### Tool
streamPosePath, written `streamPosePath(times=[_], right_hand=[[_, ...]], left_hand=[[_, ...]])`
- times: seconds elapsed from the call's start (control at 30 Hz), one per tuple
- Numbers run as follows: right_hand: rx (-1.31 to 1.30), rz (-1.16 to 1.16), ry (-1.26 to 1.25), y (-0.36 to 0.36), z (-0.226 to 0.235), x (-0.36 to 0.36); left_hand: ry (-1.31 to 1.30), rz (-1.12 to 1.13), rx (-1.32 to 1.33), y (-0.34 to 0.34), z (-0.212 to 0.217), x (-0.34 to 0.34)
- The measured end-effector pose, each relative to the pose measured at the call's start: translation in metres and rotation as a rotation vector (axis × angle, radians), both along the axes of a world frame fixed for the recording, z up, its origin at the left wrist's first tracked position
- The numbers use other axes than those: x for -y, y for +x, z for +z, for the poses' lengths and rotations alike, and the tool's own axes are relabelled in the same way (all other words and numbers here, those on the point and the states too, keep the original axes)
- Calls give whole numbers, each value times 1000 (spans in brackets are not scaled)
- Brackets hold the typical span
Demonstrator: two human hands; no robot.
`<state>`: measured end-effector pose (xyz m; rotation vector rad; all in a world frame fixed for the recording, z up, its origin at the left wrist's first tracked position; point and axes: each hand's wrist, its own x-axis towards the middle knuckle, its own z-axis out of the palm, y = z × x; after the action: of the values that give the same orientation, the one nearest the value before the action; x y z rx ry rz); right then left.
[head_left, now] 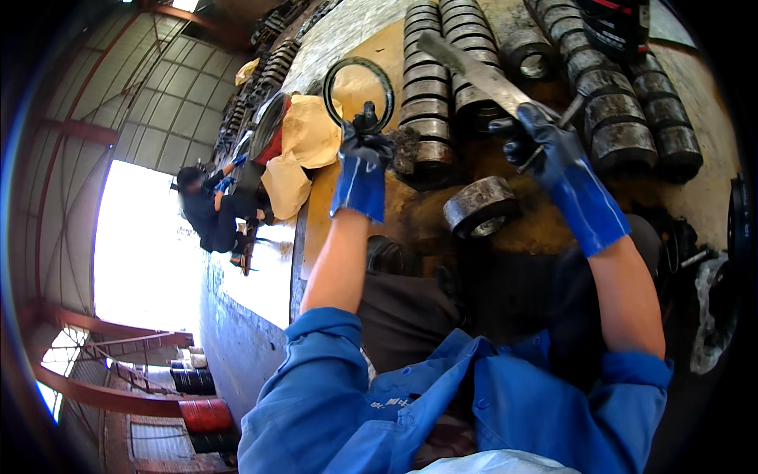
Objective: The person scoops a dark paste from a bucket and applies it to the inner surface of a metal ring using a flat metal tool. They repeat this process multiple times, spreading the paste evenly around the ring's circumference.
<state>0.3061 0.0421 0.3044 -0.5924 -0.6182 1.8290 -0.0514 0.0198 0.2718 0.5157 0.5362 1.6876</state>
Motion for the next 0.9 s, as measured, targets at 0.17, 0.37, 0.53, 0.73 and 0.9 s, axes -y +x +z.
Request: streamPosePath(times=[0.17, 0.37, 0.53, 0.73, 0.9], right_hand=[[-111, 242, 62, -18, -42, -18], [49, 330, 207, -40, -28, -1], [122, 391, 332, -59, -28, 4], [235, 399, 444, -66, -30, 9], [80, 430, 389, -68, -39, 5]], left_hand=[[86, 32, 361, 24, -19, 6], [106, -72, 577, 77, 25, -1], [174, -20, 388, 74, 11, -3], [361, -66, 208, 76, 12, -1], [358, -337, 833, 77, 19, 9]])
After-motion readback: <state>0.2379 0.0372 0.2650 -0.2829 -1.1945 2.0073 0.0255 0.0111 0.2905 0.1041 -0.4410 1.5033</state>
